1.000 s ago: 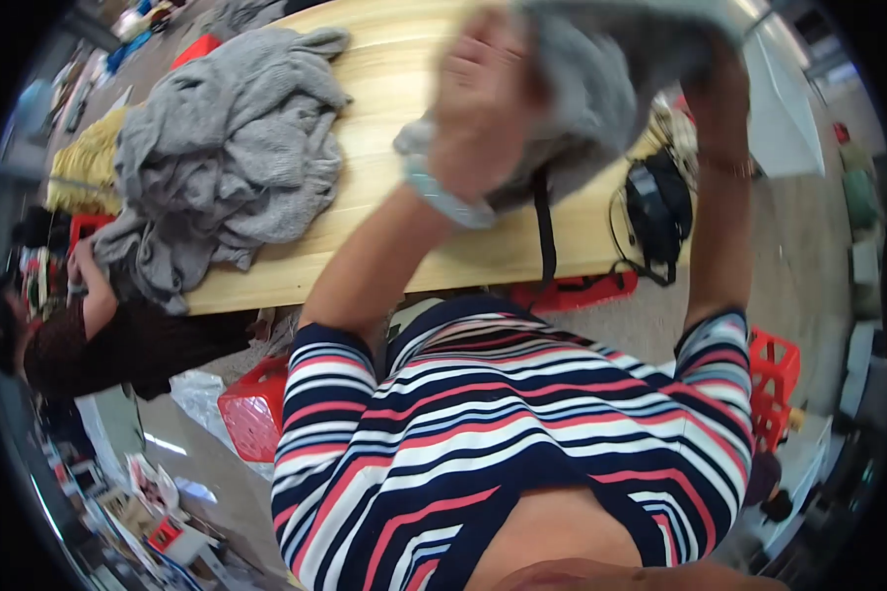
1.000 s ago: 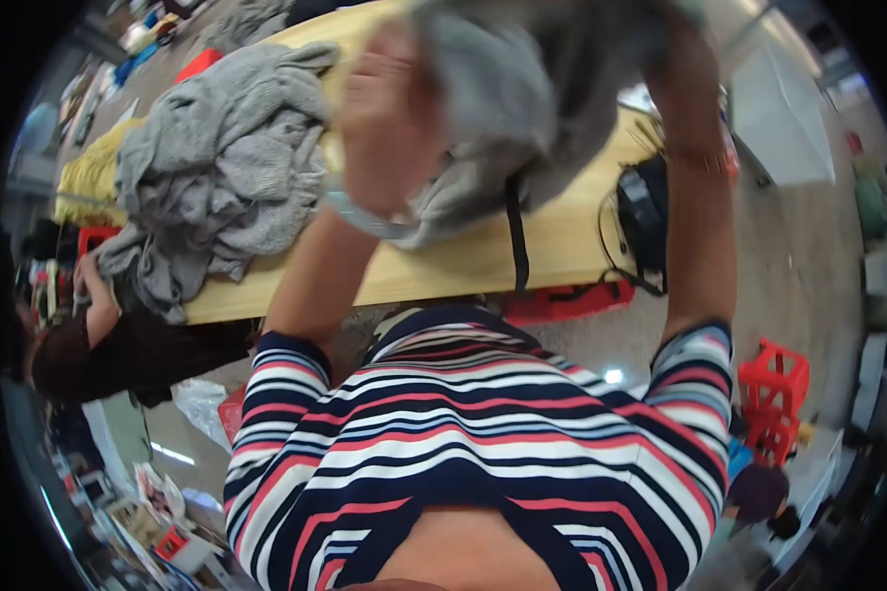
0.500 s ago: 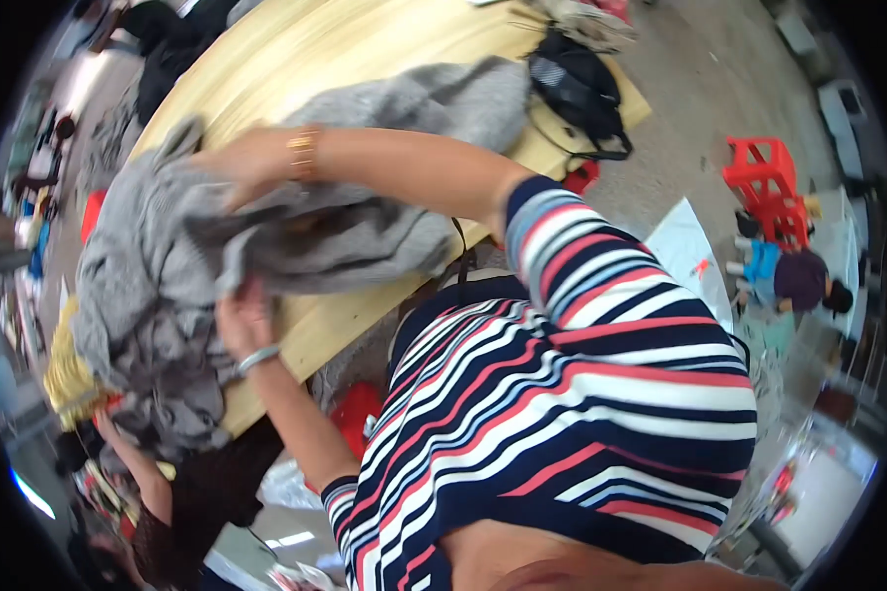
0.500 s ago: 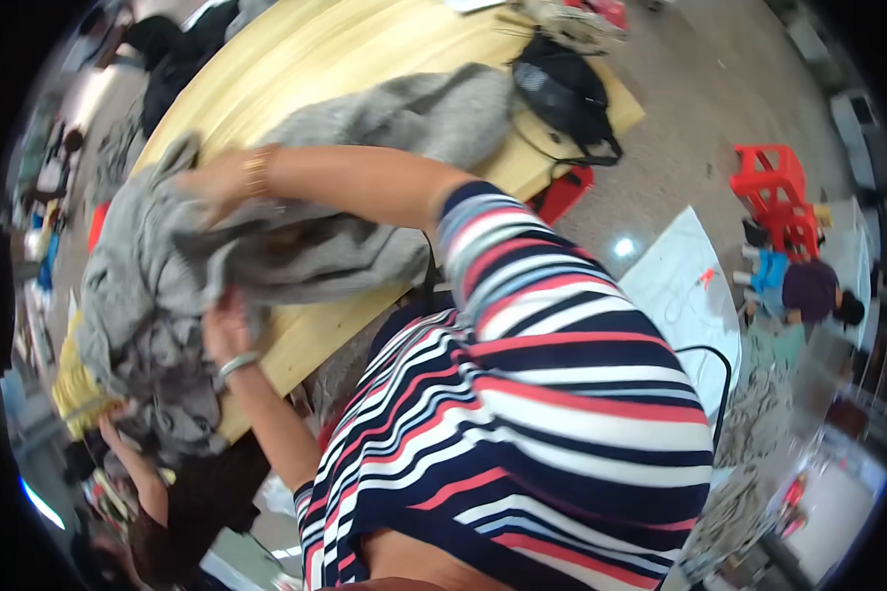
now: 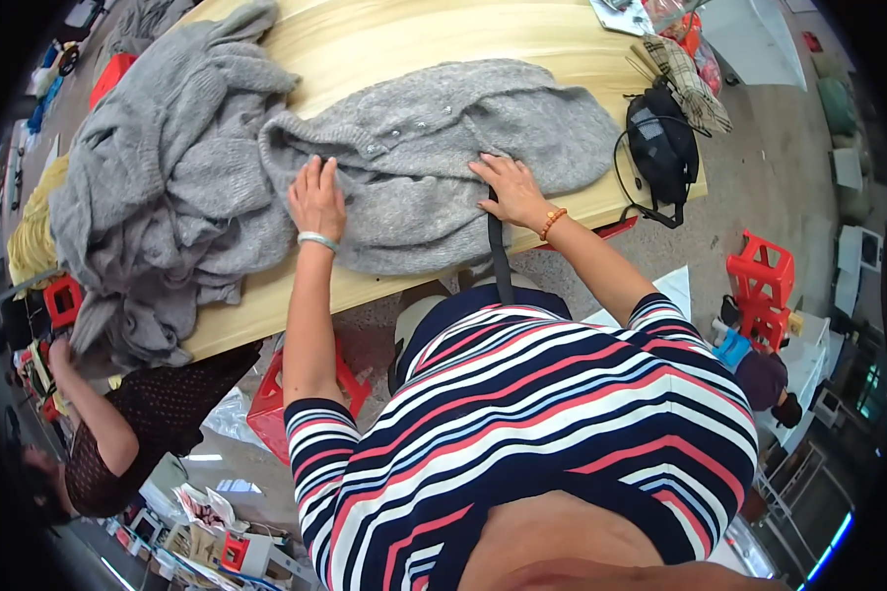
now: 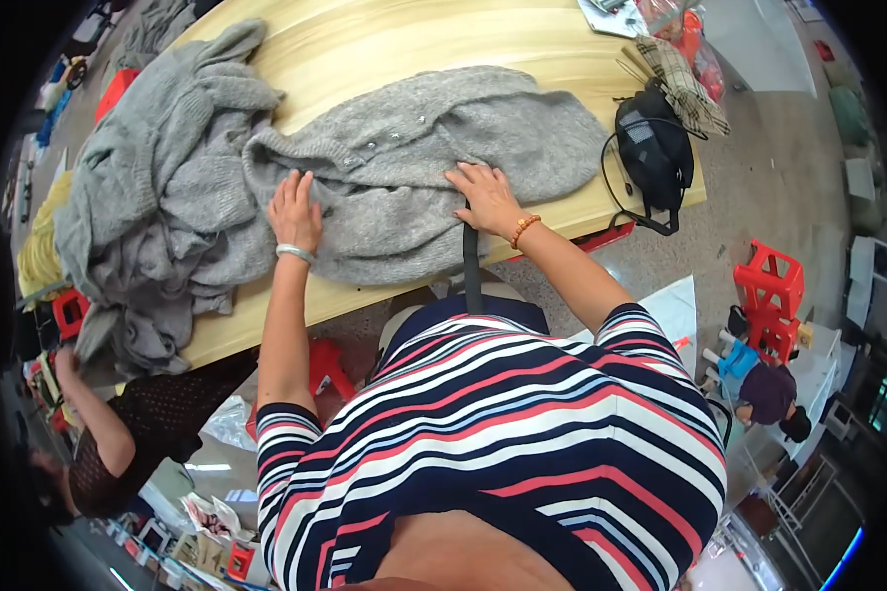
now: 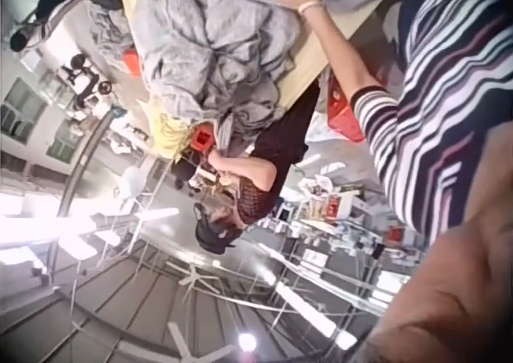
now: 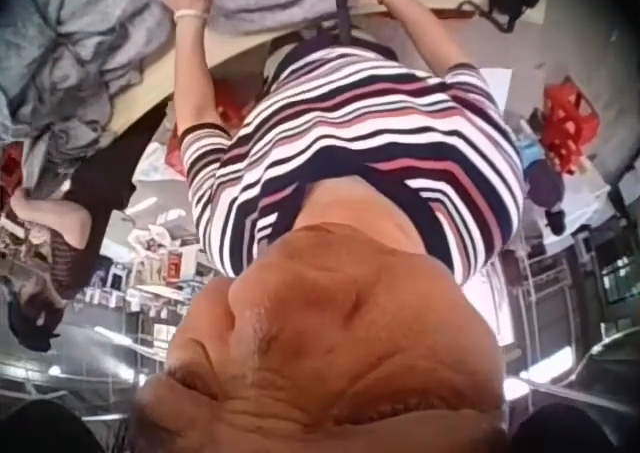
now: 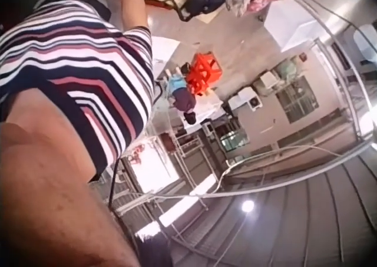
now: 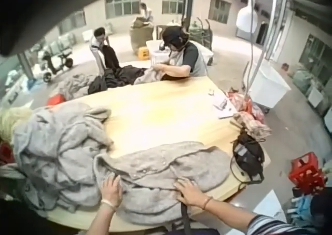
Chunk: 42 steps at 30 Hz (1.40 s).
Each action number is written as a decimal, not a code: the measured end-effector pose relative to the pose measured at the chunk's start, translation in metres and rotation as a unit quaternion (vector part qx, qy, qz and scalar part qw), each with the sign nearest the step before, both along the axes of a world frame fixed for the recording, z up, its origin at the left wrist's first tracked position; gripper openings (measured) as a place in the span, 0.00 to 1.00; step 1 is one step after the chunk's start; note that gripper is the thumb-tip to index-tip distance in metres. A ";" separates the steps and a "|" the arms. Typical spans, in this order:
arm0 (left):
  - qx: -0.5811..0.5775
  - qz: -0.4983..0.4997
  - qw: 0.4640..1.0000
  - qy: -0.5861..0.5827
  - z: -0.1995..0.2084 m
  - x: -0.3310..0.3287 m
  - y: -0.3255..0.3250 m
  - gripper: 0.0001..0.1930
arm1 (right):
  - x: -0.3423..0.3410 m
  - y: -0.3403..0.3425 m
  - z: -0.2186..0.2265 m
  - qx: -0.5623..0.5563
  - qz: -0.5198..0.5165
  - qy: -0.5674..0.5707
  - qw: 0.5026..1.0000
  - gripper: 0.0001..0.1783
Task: Trimming loose threads from knitted garments using scissors at a factory workbench.
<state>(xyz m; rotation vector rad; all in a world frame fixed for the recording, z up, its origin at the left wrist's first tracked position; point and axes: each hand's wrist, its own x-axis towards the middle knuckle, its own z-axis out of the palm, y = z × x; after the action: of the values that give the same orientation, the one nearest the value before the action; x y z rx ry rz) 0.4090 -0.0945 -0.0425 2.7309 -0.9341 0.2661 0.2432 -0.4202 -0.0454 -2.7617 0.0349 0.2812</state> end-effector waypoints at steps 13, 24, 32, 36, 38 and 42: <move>0.100 0.050 0.983 0.147 0.008 0.014 -0.014 0.13 | 0.080 -0.052 0.049 -0.019 -0.037 0.107 0.993 0.30; -0.293 -0.052 0.785 0.543 0.138 -0.015 -0.036 0.07 | 0.043 0.042 0.085 0.507 0.110 0.090 0.850 0.19; -0.382 0.048 0.763 0.520 0.119 -0.009 -0.017 0.09 | -0.009 -0.100 0.173 0.084 0.005 0.059 0.995 0.13; -0.387 -0.021 0.774 0.501 0.143 -0.008 -0.026 0.09 | -0.020 -0.137 0.250 0.196 -0.075 0.015 0.978 0.11; -0.388 -0.054 0.761 0.518 0.150 -0.005 -0.027 0.08 | -0.026 -0.140 0.279 0.235 -0.100 -0.006 0.967 0.11; -0.457 -0.102 0.684 0.559 0.155 -0.006 -0.029 0.08 | -0.035 -0.133 0.308 0.242 -0.027 -0.024 0.970 0.13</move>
<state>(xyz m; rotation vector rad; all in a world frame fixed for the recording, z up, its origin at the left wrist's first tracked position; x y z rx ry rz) 0.4029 -0.1233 0.1124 1.3441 -0.4556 -0.7279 0.2079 -0.5531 0.2622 -2.2773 0.0248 0.1779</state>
